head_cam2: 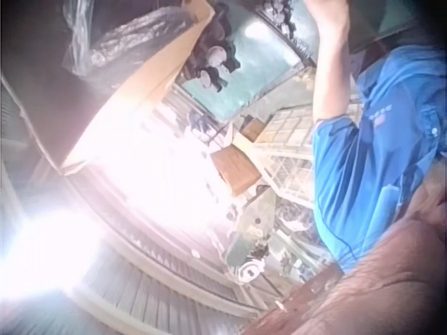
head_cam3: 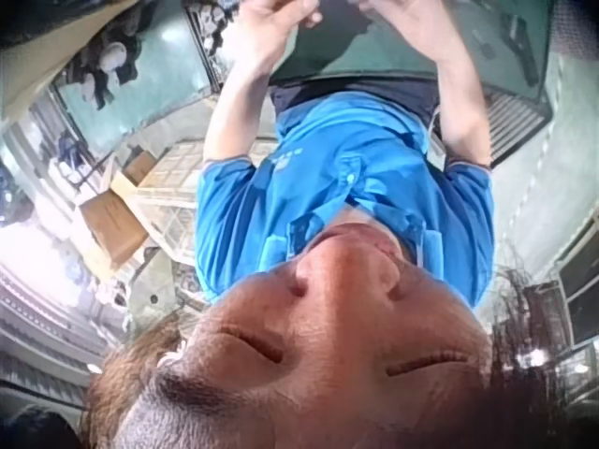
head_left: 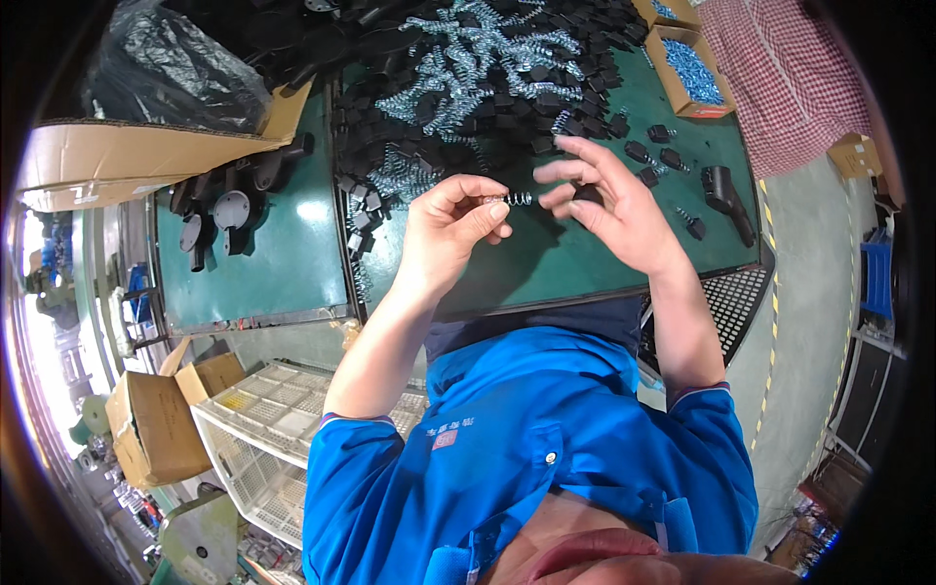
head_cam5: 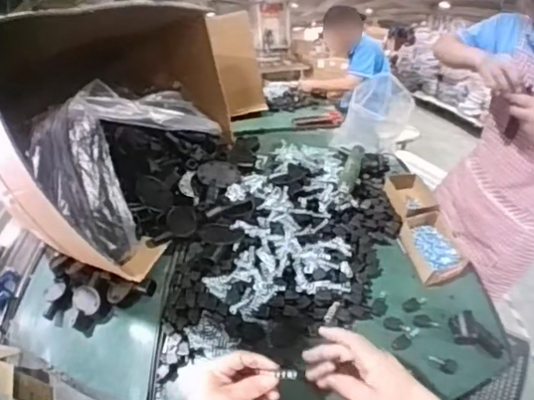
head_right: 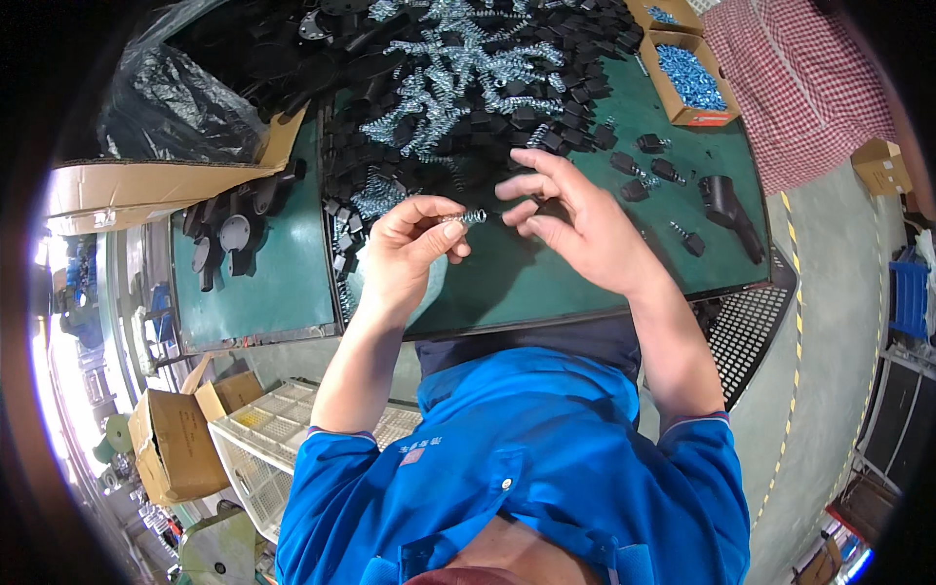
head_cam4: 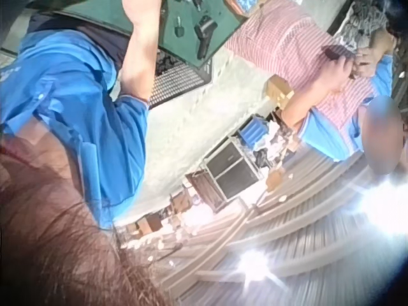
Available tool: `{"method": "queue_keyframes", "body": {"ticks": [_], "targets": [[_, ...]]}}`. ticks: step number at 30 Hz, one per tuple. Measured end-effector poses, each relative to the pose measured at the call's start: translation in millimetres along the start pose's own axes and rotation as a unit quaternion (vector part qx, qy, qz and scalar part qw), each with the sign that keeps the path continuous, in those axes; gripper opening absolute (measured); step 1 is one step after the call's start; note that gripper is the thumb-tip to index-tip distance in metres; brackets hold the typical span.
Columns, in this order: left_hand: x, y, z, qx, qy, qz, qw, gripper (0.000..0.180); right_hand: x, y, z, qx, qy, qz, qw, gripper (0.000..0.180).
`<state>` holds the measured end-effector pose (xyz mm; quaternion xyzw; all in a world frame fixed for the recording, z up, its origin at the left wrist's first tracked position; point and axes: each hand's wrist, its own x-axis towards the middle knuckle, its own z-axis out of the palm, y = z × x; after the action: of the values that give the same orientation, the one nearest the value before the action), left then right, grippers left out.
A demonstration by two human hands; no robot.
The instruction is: The person assembles small metal springs into black plastic housings on a green workbench. They pick up a spring and a housing, insert the spring, and then use a handheld tool to secure the assembly before placing it in a basket.
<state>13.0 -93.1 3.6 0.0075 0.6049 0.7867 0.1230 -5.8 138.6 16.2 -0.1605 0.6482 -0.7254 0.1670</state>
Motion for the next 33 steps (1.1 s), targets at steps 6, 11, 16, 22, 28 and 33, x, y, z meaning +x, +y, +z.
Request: {"method": "queue_keyframes", "body": {"ticks": [6, 11, 16, 22, 28, 33], "targets": [[2.1, -0.5, 20.5, 0.085, -0.03, 0.026, 0.996, 0.015, -17.8, 0.1, -2.1, -0.071, -0.013, -0.065, 0.995, 0.085], [5.4, 10.7, 39.3, 0.24, -0.066, 0.097, 0.964, 0.01, -25.2, -16.3, -4.2, -0.22, -0.048, -0.071, 0.972, 0.088], [7.0, 4.3, 56.6, 0.32, -0.131, 0.168, 0.923, 0.01, -31.3, -17.9, -2.8, -0.323, -0.056, -0.116, 0.937, 0.088], [-1.6, -39.9, 58.6, -0.139, -0.125, -0.062, 0.98, 0.015, -43.3, -5.0, -11.4, -0.147, 0.016, -0.068, 0.987, 0.084], [-3.8, -46.4, 59.5, -0.218, -0.127, -0.192, 0.948, 0.028, -48.4, -9.6, -7.9, -0.344, 0.079, -0.167, 0.921, 0.03], [1.4, -43.3, 52.4, -0.151, -0.151, -0.234, 0.948, 0.043, -37.9, 1.7, -11.1, -0.339, 0.073, -0.196, 0.917, 0.031]]}}
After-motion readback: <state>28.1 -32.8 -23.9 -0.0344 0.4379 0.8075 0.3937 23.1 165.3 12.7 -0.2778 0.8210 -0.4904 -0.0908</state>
